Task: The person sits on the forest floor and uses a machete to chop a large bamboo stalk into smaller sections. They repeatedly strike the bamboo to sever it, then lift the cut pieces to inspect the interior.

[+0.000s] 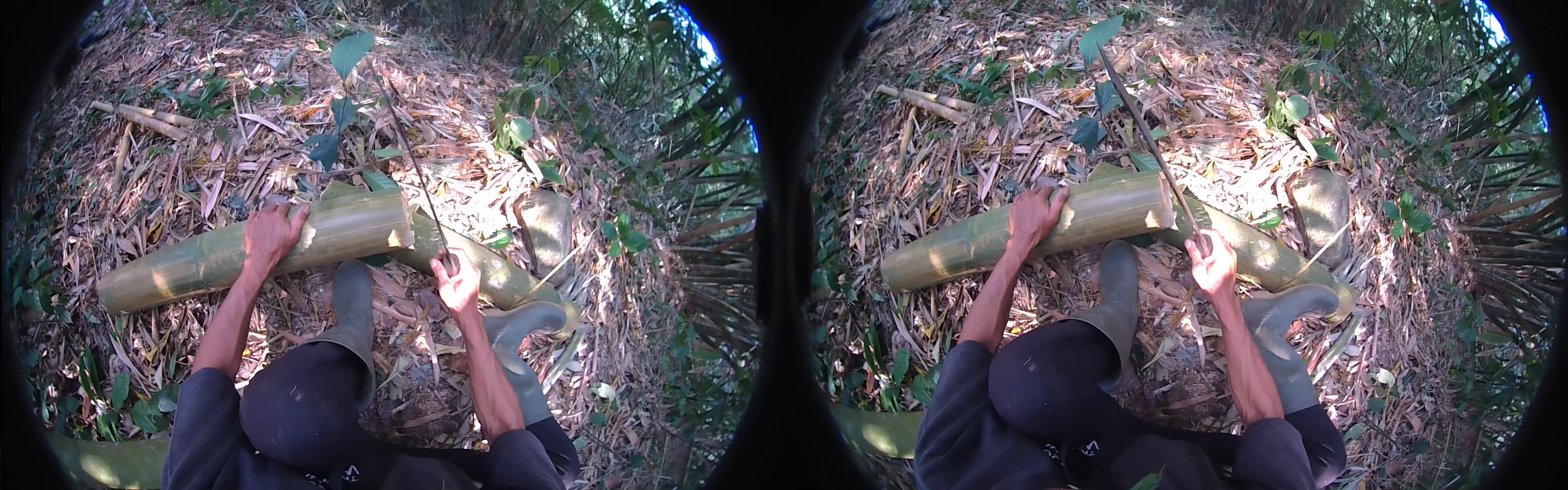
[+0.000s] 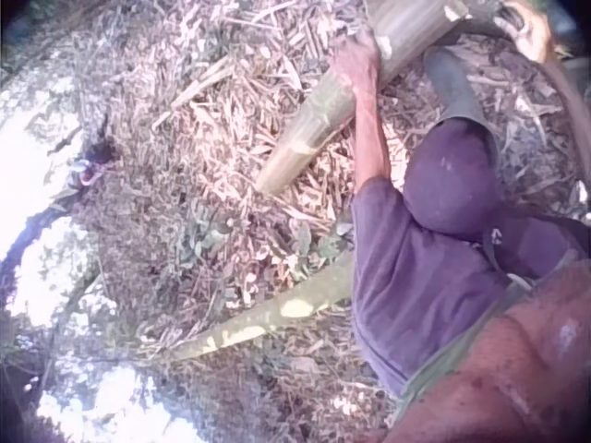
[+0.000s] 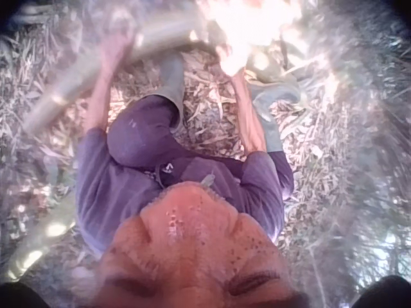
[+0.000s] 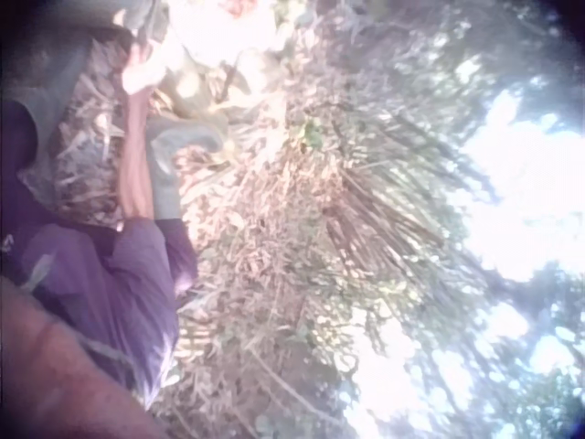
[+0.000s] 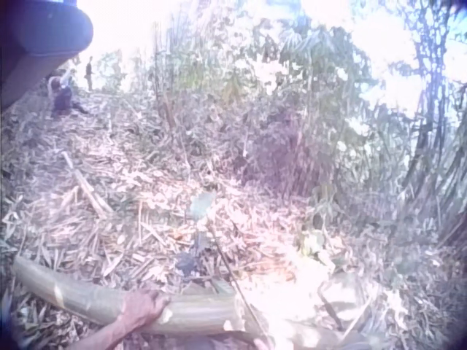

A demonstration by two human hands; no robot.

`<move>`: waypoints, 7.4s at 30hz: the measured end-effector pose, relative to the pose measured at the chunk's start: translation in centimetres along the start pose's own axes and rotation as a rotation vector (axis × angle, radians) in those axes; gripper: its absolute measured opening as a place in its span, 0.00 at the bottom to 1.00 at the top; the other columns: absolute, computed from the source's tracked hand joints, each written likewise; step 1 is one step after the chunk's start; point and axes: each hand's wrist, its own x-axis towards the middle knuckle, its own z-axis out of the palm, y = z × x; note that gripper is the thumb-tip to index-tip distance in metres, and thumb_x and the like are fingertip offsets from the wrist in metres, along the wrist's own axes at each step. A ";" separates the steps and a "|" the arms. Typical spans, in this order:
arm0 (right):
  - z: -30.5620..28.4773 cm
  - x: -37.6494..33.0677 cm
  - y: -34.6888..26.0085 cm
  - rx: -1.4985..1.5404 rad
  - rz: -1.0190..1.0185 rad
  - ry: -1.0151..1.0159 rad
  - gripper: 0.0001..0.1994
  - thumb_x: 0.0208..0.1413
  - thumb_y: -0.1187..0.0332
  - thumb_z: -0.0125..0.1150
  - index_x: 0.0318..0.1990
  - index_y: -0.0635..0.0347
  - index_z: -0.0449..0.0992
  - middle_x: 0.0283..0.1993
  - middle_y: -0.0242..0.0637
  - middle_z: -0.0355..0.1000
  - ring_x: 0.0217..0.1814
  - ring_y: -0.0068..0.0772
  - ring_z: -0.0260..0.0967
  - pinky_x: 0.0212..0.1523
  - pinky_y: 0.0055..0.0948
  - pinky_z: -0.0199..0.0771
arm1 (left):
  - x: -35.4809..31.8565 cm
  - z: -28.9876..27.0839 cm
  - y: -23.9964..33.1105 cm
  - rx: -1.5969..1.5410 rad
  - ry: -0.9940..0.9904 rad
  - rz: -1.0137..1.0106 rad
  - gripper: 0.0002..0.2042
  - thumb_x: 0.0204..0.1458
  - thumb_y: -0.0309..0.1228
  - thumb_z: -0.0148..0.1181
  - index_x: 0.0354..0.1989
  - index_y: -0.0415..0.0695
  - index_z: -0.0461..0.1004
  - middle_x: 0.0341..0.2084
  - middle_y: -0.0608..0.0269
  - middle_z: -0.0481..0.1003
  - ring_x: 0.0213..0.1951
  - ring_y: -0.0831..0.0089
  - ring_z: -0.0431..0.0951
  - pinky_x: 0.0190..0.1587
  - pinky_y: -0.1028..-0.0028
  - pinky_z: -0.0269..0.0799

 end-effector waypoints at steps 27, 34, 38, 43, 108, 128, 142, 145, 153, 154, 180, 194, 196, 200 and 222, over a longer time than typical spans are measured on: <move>-3.4 -2.8 0.3 -0.265 0.009 -0.266 0.09 0.47 0.73 0.59 0.35 0.67 0.69 0.20 0.46 0.68 0.21 0.46 0.70 0.27 0.36 0.71 | -4.1 -1.7 0.7 -0.006 0.099 0.032 0.27 0.55 0.53 0.46 0.41 0.37 0.75 0.40 0.46 0.76 0.47 0.55 0.74 0.53 0.58 0.61; -7.2 0.6 -21.6 0.628 -0.189 0.151 0.04 0.54 0.76 0.61 0.30 0.66 0.71 0.22 0.34 0.70 0.23 0.20 0.67 0.26 0.22 0.69 | -6.8 -0.4 -0.6 0.049 0.306 0.109 0.25 0.54 0.51 0.49 0.41 0.37 0.74 0.38 0.48 0.76 0.44 0.56 0.74 0.52 0.59 0.62; -4.8 -0.4 -19.5 0.889 -0.679 0.245 0.07 0.55 0.83 0.49 0.39 0.62 0.67 0.22 0.35 0.66 0.19 0.26 0.64 0.22 0.32 0.74 | -8.1 0.2 -1.0 0.055 0.349 0.131 0.23 0.54 0.50 0.50 0.38 0.38 0.74 0.36 0.50 0.76 0.43 0.57 0.74 0.51 0.60 0.62; -4.7 -4.3 -0.5 -0.409 0.218 -0.373 0.12 0.48 0.71 0.57 0.37 0.71 0.73 0.31 0.56 0.74 0.28 0.46 0.72 0.33 0.39 0.72 | -6.1 -1.4 0.5 -0.003 0.335 0.120 0.22 0.53 0.49 0.51 0.36 0.39 0.74 0.36 0.50 0.76 0.42 0.56 0.74 0.51 0.61 0.62; 0.8 3.5 0.5 0.619 0.425 0.114 0.14 0.50 0.78 0.63 0.46 0.67 0.71 0.38 0.34 0.74 0.37 0.22 0.69 0.42 0.22 0.68 | -1.4 2.9 7.3 -0.003 0.217 0.067 0.29 0.57 0.56 0.42 0.45 0.40 0.76 0.37 0.45 0.78 0.42 0.51 0.78 0.49 0.55 0.68; -12.4 -3.6 2.3 -0.084 0.038 -0.087 0.11 0.53 0.67 0.62 0.37 0.65 0.71 0.18 0.38 0.69 0.19 0.25 0.71 0.21 0.29 0.68 | -2.7 1.6 10.2 -0.056 -0.041 0.053 0.32 0.56 0.57 0.45 0.31 0.34 0.79 0.24 0.41 0.77 0.31 0.48 0.79 0.39 0.56 0.72; -9.9 -2.7 3.6 -0.446 0.085 -0.186 0.13 0.47 0.66 0.60 0.37 0.67 0.71 0.20 0.52 0.71 0.26 0.56 0.72 0.29 0.47 0.72 | -2.3 -0.5 8.5 -0.104 -0.012 0.093 0.32 0.55 0.56 0.44 0.29 0.33 0.77 0.24 0.37 0.76 0.31 0.45 0.78 0.40 0.54 0.71; -11.1 -1.7 -0.1 -0.501 0.060 -0.255 0.15 0.47 0.68 0.59 0.40 0.71 0.70 0.21 0.51 0.71 0.26 0.55 0.72 0.31 0.49 0.72 | -3.4 -1.0 8.3 -0.093 -0.042 0.035 0.31 0.55 0.56 0.44 0.29 0.33 0.77 0.24 0.37 0.76 0.32 0.45 0.78 0.41 0.54 0.71; -12.1 3.2 -23.0 0.864 -0.456 0.409 0.05 0.54 0.84 0.55 0.31 0.64 0.68 0.18 0.37 0.67 0.18 0.25 0.65 0.20 0.28 0.70 | -2.3 -2.1 8.5 -0.091 -0.026 0.029 0.31 0.54 0.55 0.44 0.30 0.33 0.77 0.27 0.38 0.76 0.34 0.46 0.78 0.41 0.55 0.71; -10.6 3.3 -20.9 0.837 -0.520 0.438 0.06 0.54 0.86 0.51 0.32 0.66 0.67 0.18 0.37 0.66 0.16 0.27 0.63 0.19 0.30 0.71 | -2.1 -2.6 8.0 -0.085 -0.040 0.021 0.31 0.54 0.55 0.44 0.30 0.33 0.77 0.27 0.38 0.76 0.34 0.46 0.78 0.41 0.54 0.71; -10.4 -4.8 -3.3 -0.305 0.374 -0.376 0.16 0.46 0.68 0.56 0.40 0.73 0.73 0.33 0.58 0.74 0.32 0.50 0.74 0.34 0.44 0.73 | -5.1 -2.5 7.6 -0.024 -0.109 -0.003 0.30 0.55 0.53 0.43 0.33 0.33 0.77 0.30 0.40 0.77 0.34 0.47 0.78 0.46 0.55 0.68; -11.6 -3.6 2.2 -0.431 0.418 -0.259 0.10 0.47 0.67 0.63 0.32 0.67 0.77 0.30 0.52 0.75 0.31 0.45 0.74 0.33 0.36 0.73 | -5.9 -2.0 10.5 -0.026 0.262 0.227 0.25 0.56 0.49 0.46 0.39 0.34 0.74 0.38 0.45 0.75 0.43 0.55 0.75 0.49 0.59 0.64; -10.0 -6.0 -0.1 -0.428 0.252 -0.237 0.16 0.45 0.66 0.63 0.40 0.68 0.76 0.26 0.51 0.73 0.30 0.37 0.74 0.31 0.34 0.71 | -7.8 -1.4 8.0 -0.014 0.277 0.187 0.24 0.55 0.49 0.47 0.38 0.34 0.74 0.37 0.45 0.75 0.43 0.55 0.75 0.49 0.59 0.64; -11.9 -4.8 -7.0 -0.143 0.247 -0.242 0.13 0.47 0.69 0.59 0.39 0.69 0.74 0.23 0.48 0.72 0.26 0.31 0.71 0.33 0.30 0.72 | -8.6 -1.5 7.7 0.018 0.174 0.108 0.23 0.54 0.48 0.48 0.37 0.36 0.73 0.37 0.46 0.75 0.43 0.56 0.74 0.49 0.60 0.63; -10.2 -2.1 -2.3 0.460 0.552 -0.220 0.12 0.48 0.79 0.57 0.42 0.72 0.73 0.22 0.34 0.72 0.20 0.21 0.66 0.20 0.20 0.65 | -9.3 0.2 9.8 0.029 0.492 0.320 0.21 0.50 0.42 0.56 0.41 0.34 0.72 0.38 0.49 0.73 0.43 0.56 0.72 0.50 0.60 0.64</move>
